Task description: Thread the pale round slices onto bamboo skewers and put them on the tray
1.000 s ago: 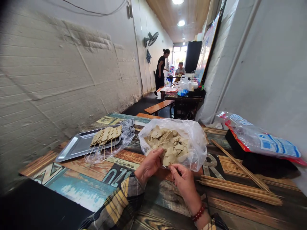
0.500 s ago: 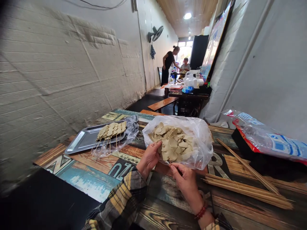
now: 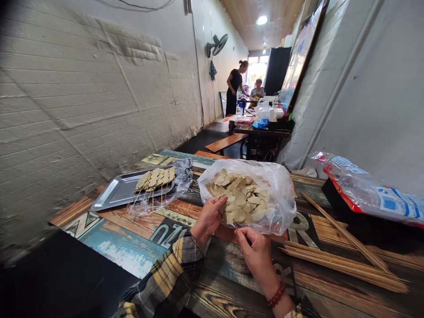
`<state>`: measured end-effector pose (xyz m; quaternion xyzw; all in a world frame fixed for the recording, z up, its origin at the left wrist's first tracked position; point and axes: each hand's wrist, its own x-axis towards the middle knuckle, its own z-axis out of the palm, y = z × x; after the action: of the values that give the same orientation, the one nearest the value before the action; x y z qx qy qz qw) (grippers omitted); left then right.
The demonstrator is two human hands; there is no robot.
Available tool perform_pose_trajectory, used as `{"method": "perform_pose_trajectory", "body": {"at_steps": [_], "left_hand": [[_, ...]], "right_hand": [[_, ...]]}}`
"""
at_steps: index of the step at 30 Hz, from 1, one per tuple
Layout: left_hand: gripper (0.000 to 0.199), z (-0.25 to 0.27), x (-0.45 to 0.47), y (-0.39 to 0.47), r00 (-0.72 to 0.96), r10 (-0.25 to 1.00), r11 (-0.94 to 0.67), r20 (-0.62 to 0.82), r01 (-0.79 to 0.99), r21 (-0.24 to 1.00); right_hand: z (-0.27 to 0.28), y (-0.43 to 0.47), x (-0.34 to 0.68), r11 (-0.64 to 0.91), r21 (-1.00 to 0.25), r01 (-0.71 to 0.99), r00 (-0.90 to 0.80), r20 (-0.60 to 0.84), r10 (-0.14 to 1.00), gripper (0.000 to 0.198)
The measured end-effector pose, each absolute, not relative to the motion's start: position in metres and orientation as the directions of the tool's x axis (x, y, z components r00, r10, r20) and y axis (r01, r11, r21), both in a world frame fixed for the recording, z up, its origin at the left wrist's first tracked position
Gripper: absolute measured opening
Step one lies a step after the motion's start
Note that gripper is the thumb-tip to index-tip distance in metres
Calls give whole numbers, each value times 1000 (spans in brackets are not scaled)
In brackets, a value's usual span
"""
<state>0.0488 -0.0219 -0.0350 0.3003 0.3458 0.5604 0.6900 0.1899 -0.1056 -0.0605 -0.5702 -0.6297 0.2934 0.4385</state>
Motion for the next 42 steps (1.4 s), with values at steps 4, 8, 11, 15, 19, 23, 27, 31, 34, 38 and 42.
{"method": "perform_pose_trajectory", "body": {"at_steps": [4,8,11,15,19,23,27,31,34,38,42], "left_hand": [[40,-36,50,-23,130,980,200,-153,-572,795],[40,-37,52,-22,120,982,186,-143,-576,796],[41,-38,53,-22,102,986,164,-129,-574,802],[41,-39,55,-22,93,987,158,-128,-576,802],[39,-40,56,-24,102,986,168,-133,-561,810],[38,-40,57,-25,123,986,165,-116,-555,815],[36,-42,59,-25,141,984,169,-108,-554,815],[35,-45,60,-25,159,982,178,-106,-559,810],[36,-42,61,-26,170,977,204,-128,-572,794],[38,-33,60,-28,224,967,237,-120,-624,744],[34,-26,59,-30,235,957,286,-171,-659,695]], "right_hand": [[-59,-106,189,177,-862,475,46,225,973,43],[-60,-106,189,174,-862,477,43,220,974,43],[-61,-105,189,179,-866,466,38,222,974,45],[-64,-103,188,194,-857,477,44,244,969,46],[-68,-101,188,187,-857,480,39,234,972,45],[-69,-100,188,175,-860,479,39,220,975,45],[-67,-98,187,173,-864,472,45,220,974,44],[-67,-97,187,158,-868,471,60,211,976,45],[-64,-97,188,167,-872,460,64,221,973,45],[-59,-99,188,165,-896,412,84,218,972,43],[-56,-98,187,141,-940,312,126,188,974,42]]}}
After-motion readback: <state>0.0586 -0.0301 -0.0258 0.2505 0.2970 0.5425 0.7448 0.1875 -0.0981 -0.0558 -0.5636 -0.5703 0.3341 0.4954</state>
